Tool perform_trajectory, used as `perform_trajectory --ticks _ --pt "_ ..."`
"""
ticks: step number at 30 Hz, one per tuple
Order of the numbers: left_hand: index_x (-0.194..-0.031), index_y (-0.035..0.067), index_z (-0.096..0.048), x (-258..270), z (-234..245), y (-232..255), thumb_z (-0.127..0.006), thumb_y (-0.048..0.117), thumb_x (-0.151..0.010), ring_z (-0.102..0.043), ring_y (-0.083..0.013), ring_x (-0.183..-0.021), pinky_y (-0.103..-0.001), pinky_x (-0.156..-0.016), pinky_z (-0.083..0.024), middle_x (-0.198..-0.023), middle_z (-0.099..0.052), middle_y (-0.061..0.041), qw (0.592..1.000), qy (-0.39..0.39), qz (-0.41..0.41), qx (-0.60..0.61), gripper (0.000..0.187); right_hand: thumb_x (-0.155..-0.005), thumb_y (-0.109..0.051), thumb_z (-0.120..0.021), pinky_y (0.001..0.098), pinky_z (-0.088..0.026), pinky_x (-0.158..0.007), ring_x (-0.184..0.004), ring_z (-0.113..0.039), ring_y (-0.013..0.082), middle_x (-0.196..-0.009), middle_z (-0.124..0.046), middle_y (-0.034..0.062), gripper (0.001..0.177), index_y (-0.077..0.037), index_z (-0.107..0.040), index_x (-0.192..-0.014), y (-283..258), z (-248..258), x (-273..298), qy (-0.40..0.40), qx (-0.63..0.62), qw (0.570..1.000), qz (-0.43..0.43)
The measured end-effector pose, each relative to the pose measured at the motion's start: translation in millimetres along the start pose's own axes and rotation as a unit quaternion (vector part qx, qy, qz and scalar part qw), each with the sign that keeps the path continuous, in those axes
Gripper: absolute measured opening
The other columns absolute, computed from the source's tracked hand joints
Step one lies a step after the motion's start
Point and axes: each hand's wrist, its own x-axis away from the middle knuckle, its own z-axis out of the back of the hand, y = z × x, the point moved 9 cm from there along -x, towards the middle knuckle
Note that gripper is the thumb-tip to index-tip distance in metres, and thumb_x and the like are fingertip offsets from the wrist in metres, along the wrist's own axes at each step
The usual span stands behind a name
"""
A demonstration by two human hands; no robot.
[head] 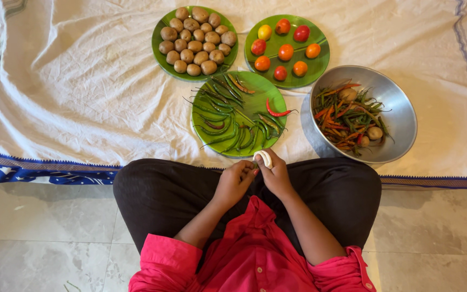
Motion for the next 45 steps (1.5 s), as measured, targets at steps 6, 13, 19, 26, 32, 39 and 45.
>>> perform_trajectory --ticks 6,13,19,26,32,39,45 --pt "-0.104 -0.003 -0.069 -3 -12 -28 -0.071 0.014 -0.096 -0.067 -0.0089 -0.068 -0.025 -0.063 -0.053 -0.079 -0.074 -0.008 0.998 -0.031 0.016 0.042 0.019 -0.105 -0.034 -0.061 0.0273 -0.051 -0.073 -0.078 -0.059 0.0109 -0.084 -0.066 0.0035 0.032 -0.002 -0.066 -0.105 5 23 -4 0.063 0.054 0.997 0.010" --pt "-0.114 0.002 -0.070 -5 -20 -75 -0.059 0.020 -0.104 -0.059 -0.0058 -0.070 -0.022 -0.065 -0.049 -0.087 -0.072 0.000 0.979 -0.031 0.105 0.169 0.023 -0.099 -0.046 -0.056 0.0230 -0.052 -0.067 -0.077 -0.064 0.0076 -0.090 -0.069 -0.0018 0.044 -0.009 -0.062 -0.122 58 16 -2 -0.014 -0.212 0.956 -0.200" --pt "-0.112 -0.004 -0.069 -5 -23 -93 -0.063 0.012 -0.101 -0.059 -0.0068 -0.074 -0.024 -0.067 -0.048 -0.086 -0.068 -0.001 0.964 -0.037 0.101 0.244 0.020 -0.103 -0.043 -0.063 0.0205 -0.043 -0.069 -0.082 -0.051 0.0036 -0.097 -0.059 -0.0041 0.047 -0.010 -0.060 -0.136 47 -44 20 -0.112 -0.195 0.962 -0.155" --pt "-0.103 -0.006 -0.067 -9 -32 -96 -0.062 0.014 -0.103 -0.062 -0.0083 -0.082 -0.023 -0.076 -0.049 -0.089 -0.071 -0.003 0.960 -0.085 0.118 0.240 0.020 -0.100 -0.038 -0.066 0.0203 -0.041 -0.059 -0.067 -0.051 0.0020 -0.085 -0.063 -0.0046 0.036 -0.005 -0.069 -0.113 63 -26 17 -0.041 -0.215 0.950 -0.220" --pt "-0.107 -0.003 -0.070 -5 -41 -86 -0.063 0.016 -0.102 -0.061 -0.0082 -0.082 -0.023 -0.077 -0.049 -0.089 -0.071 -0.003 0.964 -0.097 0.140 0.202 0.021 -0.099 -0.040 -0.065 0.0230 -0.049 -0.063 -0.072 -0.060 0.0064 -0.087 -0.067 0.0002 0.036 -0.006 -0.069 -0.110 65 11 0 0.061 -0.165 0.964 -0.197" --pt "-0.111 0.000 -0.070 -4 -22 -93 -0.061 0.019 -0.104 -0.060 -0.0049 -0.079 -0.021 -0.070 -0.044 -0.091 -0.073 -0.001 0.962 -0.047 0.151 0.225 0.022 -0.095 -0.044 -0.061 0.0258 -0.056 -0.075 -0.087 -0.069 0.0093 -0.100 -0.073 -0.0003 0.044 -0.007 -0.069 -0.117 54 11 -1 0.019 -0.252 0.937 -0.242" --pt "-0.108 -0.002 -0.070 -6 -16 -85 -0.066 0.014 -0.102 -0.057 -0.0031 -0.070 -0.021 -0.061 -0.046 -0.085 -0.070 -0.001 0.980 -0.018 0.096 0.174 0.018 -0.101 -0.041 -0.064 0.0214 -0.049 -0.083 -0.095 -0.061 0.0039 -0.107 -0.069 -0.0027 0.042 -0.007 -0.066 -0.126 38 -41 17 -0.094 -0.235 0.955 -0.153"
